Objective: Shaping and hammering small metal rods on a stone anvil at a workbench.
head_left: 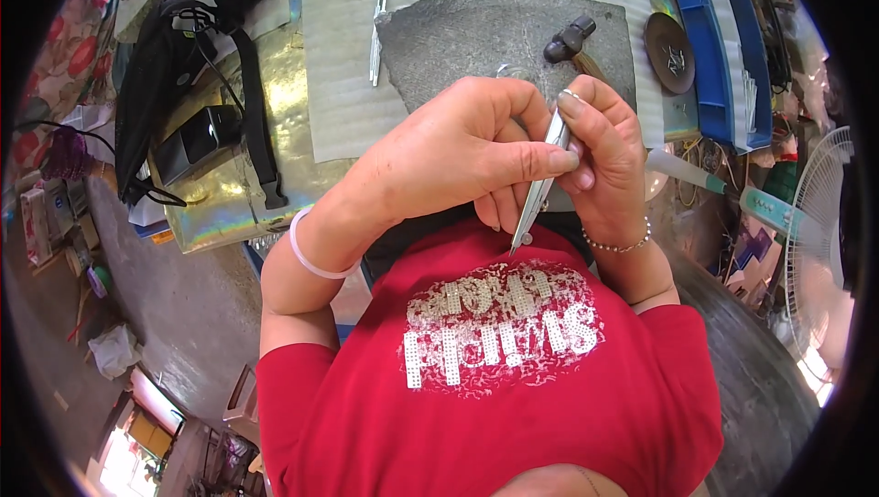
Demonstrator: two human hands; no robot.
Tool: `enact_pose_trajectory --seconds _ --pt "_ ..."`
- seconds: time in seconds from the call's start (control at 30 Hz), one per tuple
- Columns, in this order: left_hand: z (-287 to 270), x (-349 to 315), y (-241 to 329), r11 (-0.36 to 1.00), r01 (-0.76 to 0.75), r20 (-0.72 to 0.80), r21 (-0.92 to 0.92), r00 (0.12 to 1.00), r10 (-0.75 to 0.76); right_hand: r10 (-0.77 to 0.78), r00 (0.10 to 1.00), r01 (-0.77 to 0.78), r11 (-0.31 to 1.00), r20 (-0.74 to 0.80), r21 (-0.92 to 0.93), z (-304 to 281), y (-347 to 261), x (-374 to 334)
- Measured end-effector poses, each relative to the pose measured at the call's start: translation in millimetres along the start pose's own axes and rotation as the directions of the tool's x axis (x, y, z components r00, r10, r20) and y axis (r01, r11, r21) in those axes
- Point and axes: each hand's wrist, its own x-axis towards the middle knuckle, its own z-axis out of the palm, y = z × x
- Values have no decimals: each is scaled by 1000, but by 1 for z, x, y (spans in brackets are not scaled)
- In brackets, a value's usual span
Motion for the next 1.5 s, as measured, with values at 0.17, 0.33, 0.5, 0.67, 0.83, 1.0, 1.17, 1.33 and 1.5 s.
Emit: enact_pose_trajectory --seconds 0.17,0.33,0.5,0.67,0.83,1.0,1.17,1.33,1.5 --pt "0 1 3 998 12 43 63 999 -15 -26 999 26 1000 -25 16 2 1 -7" --pt "1 2 1 998 16 41 54 999 -18 -22 999 23 999 -39 26 1 2 -8" --pt "0 3 -6 1000 0 46 18 999 -1 -4 999 5 1000 -45 25 0 5 -9" --pt "3 1 -10 999 15 23 -34 1000 -14 26 998 -25 1000 -53 18 -1 5 -8" --pt "3 3 -14 996 -2 -9 -85 1000 1 38 999 -38 999 -23 10 -5 6 -3" --pt "2 6 -15 993 -35 -3 -114 999 35 48 998 -45 995 34 -85 -9 -4 3" --pt "3 0 -18 937 -246 -188 -247 961 203 -282 952 303 826 117 -475 -18 -67 40" --pt "11 -9 -28 723 -491 -399 -486 861 317 -472 831 375 81 296 -924 -81 -138 156" --pt "20 -10 -32 577 -543 -447 -611 837 315 -427 790 228 -463 441 -857 -124 -128 225"
